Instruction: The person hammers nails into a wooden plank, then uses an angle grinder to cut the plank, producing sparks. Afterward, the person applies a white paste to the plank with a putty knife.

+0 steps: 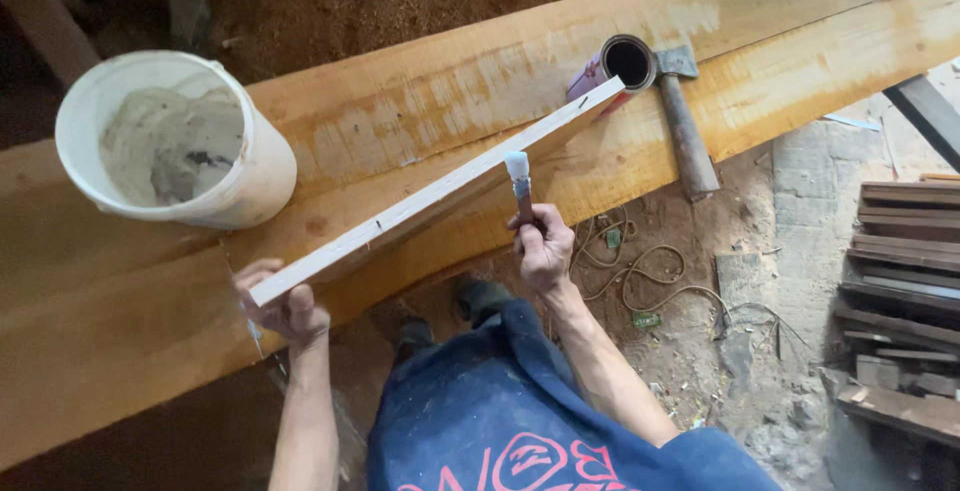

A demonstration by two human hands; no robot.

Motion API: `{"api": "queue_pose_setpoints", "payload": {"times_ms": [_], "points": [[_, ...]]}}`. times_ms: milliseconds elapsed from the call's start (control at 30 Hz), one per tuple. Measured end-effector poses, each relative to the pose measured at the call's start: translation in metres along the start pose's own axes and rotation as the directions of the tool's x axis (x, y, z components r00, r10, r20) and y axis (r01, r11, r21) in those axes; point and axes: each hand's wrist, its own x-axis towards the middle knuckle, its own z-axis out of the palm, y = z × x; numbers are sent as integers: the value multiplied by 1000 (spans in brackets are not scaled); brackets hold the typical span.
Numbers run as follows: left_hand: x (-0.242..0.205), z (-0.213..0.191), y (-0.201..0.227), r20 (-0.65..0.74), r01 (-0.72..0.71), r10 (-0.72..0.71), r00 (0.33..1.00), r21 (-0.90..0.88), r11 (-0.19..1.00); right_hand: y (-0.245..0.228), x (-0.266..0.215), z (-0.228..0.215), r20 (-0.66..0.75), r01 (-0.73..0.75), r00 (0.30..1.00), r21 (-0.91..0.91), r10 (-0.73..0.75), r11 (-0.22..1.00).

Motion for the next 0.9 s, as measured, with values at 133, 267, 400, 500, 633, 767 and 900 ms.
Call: {"api": "queue_pose_setpoints", "payload": {"times_ms": [133, 267, 400, 500, 633, 767, 900], "points": [[-9, -4, 11, 82, -95, 88, 993, 81, 992, -10, -17, -5, 1, -27, 1000, -99, 27, 995], [-15, 2, 14, 140, 255, -256, 956, 23, 967, -30, -16, 9, 170, 28, 985, -92, -12, 995], [-9, 4, 34, 138, 246, -250, 958, 51, 968, -54, -13, 26, 425, 284, 885, -170, -190, 944], [-4, 8, 44, 121, 363, -346, 930, -174, 915, -62, -7, 41, 561, 512, 746, -139, -359, 848], [-1, 11, 46, 104, 368, -356, 928, -121, 922, -67, 1, 62, 618, 545, 707, -165, -345, 822], [-3, 12, 39, 136, 485, -466, 874, -192, 853, -73, -2, 80, 599, 582, 710, -202, -370, 788], [-5, 7, 36, 154, 365, -343, 927, -154, 918, -81, -25, 93, 557, 528, 783, -357, -278, 771]]}}
